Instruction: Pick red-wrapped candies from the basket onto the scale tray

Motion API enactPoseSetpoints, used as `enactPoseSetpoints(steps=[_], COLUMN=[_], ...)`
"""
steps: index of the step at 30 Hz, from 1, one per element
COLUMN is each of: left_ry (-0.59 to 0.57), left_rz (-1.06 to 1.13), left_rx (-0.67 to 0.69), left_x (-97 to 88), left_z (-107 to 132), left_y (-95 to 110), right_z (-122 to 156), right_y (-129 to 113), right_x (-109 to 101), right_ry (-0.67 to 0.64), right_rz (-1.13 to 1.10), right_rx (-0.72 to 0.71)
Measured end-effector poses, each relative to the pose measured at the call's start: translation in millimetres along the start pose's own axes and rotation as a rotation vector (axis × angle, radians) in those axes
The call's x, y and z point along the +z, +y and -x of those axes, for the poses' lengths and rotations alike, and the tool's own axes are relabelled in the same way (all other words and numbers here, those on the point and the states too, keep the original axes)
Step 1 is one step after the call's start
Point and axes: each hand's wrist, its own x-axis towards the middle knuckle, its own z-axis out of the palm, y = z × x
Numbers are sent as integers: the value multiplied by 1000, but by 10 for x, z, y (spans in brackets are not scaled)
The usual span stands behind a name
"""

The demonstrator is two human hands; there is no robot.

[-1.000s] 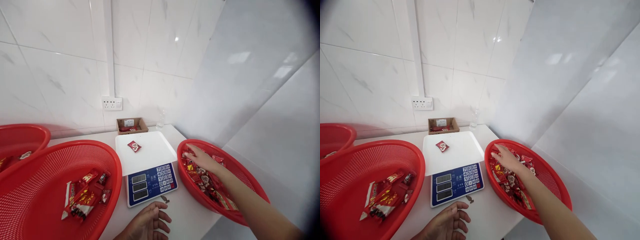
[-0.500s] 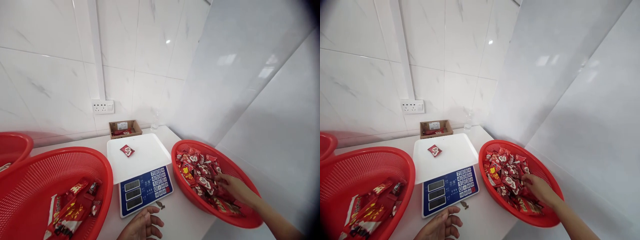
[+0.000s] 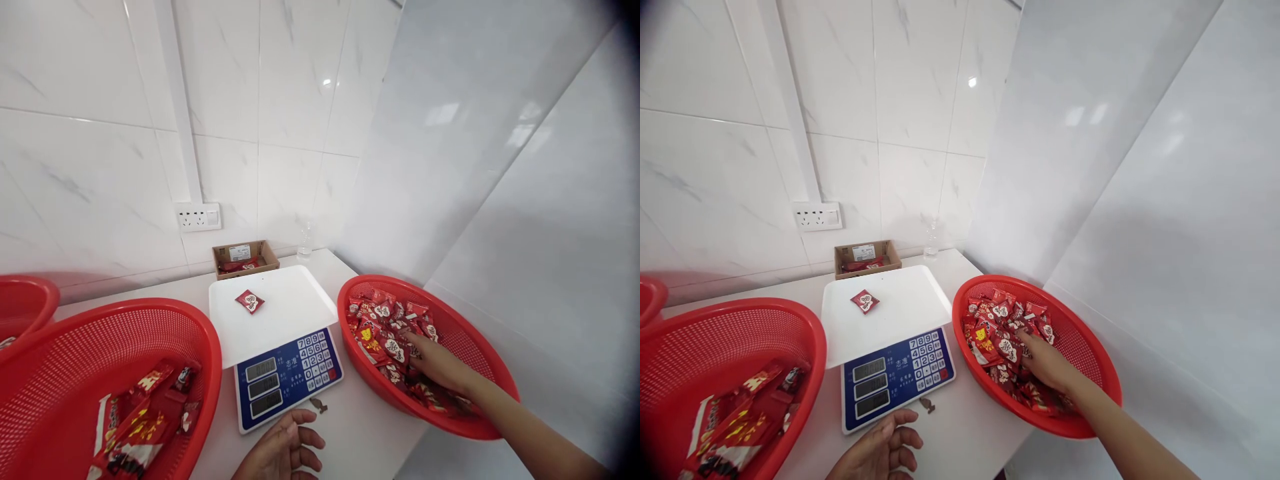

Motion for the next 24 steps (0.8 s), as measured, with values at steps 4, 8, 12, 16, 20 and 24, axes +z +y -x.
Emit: enactPoseSetpoints(steps=[4, 8, 12, 16, 20, 24], left_ry=[2, 16, 14, 21, 14, 6], left_rz=[-28, -42, -48, -47, -54, -53], left_rx=[-10, -7, -12, -8, -9, -8], left_x=[21, 18, 11, 14, 15, 22], left_z=[13, 21, 22, 18, 6, 12], left_y=[1, -1, -11, -18, -16, -13], right_z=[-17, -19, -9, 13, 19, 11], right_y=[53, 53, -20, -110, -173, -200], right_x=[-107, -276, -436, -496, -486, -520], right_ry=[84, 223, 334, 377, 372, 429], right_rz=[-53, -153, -301, -501, -780, -991], right_rx=[31, 112, 156, 185, 197, 211])
